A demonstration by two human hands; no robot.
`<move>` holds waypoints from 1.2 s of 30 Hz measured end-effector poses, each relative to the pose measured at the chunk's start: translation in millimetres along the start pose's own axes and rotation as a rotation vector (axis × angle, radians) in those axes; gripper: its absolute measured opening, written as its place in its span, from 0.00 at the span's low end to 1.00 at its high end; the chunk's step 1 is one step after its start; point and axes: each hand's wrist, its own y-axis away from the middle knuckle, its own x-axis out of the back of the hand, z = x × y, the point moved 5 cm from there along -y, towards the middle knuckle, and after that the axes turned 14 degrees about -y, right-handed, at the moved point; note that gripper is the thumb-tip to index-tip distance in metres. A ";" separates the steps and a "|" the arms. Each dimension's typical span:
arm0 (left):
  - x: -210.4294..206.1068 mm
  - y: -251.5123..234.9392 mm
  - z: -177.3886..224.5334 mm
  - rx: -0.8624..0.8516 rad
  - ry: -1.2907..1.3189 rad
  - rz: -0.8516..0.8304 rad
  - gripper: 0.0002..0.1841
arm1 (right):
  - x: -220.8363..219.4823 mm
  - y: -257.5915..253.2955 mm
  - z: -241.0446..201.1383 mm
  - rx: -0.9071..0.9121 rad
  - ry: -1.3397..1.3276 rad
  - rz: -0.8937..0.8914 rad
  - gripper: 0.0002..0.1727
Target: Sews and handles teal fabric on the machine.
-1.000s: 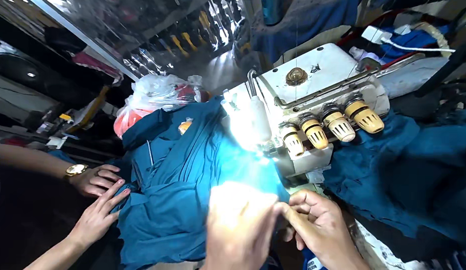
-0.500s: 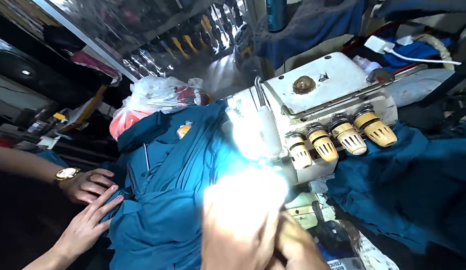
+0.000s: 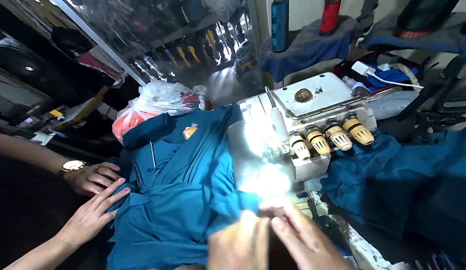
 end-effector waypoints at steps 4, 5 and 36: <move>-10.2 0.1 43.0 -0.251 0.135 -0.024 0.19 | 45.7 -24.8 3.4 -0.099 -0.241 0.455 0.06; -4.5 5.5 34.8 -0.256 0.196 -0.045 0.18 | 51.0 -27.6 14.8 -0.049 -0.275 0.474 0.07; 19.2 9.3 -34.9 -0.096 0.035 -0.008 0.11 | 2.3 118.0 -19.4 0.099 0.534 0.022 0.11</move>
